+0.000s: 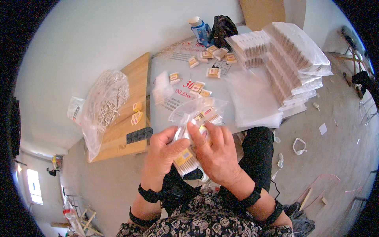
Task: The recorder is placing several small packets of cotton swabs into a larger plastic bag for sorting or shipping.
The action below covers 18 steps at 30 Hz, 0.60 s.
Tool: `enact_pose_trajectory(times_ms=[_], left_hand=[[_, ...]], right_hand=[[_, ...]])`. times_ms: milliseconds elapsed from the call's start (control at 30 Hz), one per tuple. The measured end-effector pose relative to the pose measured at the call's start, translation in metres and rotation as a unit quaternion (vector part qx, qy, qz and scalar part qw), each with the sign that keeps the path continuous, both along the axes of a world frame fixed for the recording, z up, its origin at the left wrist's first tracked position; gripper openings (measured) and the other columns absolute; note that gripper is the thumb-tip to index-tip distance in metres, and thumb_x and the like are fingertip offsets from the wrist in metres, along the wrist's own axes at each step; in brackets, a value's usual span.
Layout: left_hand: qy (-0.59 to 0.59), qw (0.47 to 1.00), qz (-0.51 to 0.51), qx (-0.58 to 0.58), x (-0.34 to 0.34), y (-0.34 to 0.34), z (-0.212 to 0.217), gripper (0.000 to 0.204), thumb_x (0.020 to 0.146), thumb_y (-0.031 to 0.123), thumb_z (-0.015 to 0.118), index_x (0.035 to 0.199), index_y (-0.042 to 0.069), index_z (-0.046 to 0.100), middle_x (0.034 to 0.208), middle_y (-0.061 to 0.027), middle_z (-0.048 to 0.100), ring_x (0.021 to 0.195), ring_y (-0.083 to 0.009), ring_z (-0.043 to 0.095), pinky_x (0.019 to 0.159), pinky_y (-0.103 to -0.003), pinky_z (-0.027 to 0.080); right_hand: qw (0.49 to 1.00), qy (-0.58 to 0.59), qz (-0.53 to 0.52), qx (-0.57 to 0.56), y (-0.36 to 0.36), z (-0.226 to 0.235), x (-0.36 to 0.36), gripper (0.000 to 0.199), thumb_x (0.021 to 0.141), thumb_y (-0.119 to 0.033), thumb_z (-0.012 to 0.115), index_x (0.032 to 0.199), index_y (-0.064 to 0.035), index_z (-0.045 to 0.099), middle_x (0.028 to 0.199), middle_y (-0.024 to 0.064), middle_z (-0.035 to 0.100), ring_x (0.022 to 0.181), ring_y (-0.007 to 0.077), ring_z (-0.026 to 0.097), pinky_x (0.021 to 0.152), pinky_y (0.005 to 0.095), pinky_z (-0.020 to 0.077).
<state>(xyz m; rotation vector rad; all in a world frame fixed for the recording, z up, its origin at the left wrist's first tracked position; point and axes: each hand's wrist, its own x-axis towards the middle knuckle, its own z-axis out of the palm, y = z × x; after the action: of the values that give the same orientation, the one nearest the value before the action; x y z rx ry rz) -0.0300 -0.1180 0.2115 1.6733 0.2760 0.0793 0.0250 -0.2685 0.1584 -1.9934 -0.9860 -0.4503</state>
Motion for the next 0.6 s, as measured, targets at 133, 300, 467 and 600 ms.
enact_pose_trajectory(times_ms=[133, 300, 467, 600], left_hand=[[0.009, 0.997, 0.022, 0.070, -0.012, 0.012, -0.005, 0.020, 0.079, 0.010, 0.069, 0.093, -0.003, 0.064, 0.077, 0.0015, 0.063, 0.071, -0.0038, 0.052, 0.063, -0.022, 0.045], [-0.169, 0.958, 0.118, 0.200, 0.009, 0.027, 0.006, 0.017, 0.079, 0.003, 0.067, 0.095, -0.002, 0.063, 0.076, -0.0047, 0.064, 0.069, -0.0067, 0.055, 0.063, -0.024, 0.046], [-0.205, 0.855, 0.055, 0.473, 0.041, 0.013, 0.004, 0.022, 0.079, 0.002, 0.064, 0.100, 0.000, 0.062, 0.089, -0.0148, 0.064, 0.075, -0.0254, 0.063, 0.066, -0.031, 0.049], [-0.116, 0.832, -0.006, 0.543, 0.054, 0.006, -0.003, 0.026, 0.077, 0.006, 0.063, 0.102, 0.002, 0.060, 0.090, -0.0186, 0.063, 0.078, -0.0372, 0.061, 0.066, -0.039, 0.049]], right_hand=[[0.997, 0.026, 0.075, 0.024, -0.013, 0.006, 0.002, 0.061, 0.072, -0.022, 0.069, 0.127, -0.0059, 0.050, 0.109, 0.0155, 0.051, 0.096, 0.0320, 0.050, 0.084, 0.0408, 0.0420], [0.964, 0.191, -0.103, 0.156, -0.024, 0.020, 0.049, 0.042, 0.078, -0.027, 0.067, 0.111, -0.0023, 0.058, 0.107, 0.0151, 0.056, 0.095, 0.0305, 0.057, 0.081, 0.0405, 0.0463], [0.983, 0.134, -0.124, -0.021, 0.000, 0.002, 0.100, 0.020, 0.077, -0.016, 0.064, 0.091, -0.0028, 0.060, 0.092, 0.0153, 0.061, 0.083, 0.0329, 0.060, 0.072, 0.0419, 0.0480], [0.987, 0.130, -0.080, 0.056, 0.013, -0.011, 0.108, 0.010, 0.078, -0.008, 0.060, 0.075, -0.0009, 0.054, 0.072, 0.0188, 0.058, 0.071, 0.0385, 0.058, 0.063, 0.0446, 0.0459]])
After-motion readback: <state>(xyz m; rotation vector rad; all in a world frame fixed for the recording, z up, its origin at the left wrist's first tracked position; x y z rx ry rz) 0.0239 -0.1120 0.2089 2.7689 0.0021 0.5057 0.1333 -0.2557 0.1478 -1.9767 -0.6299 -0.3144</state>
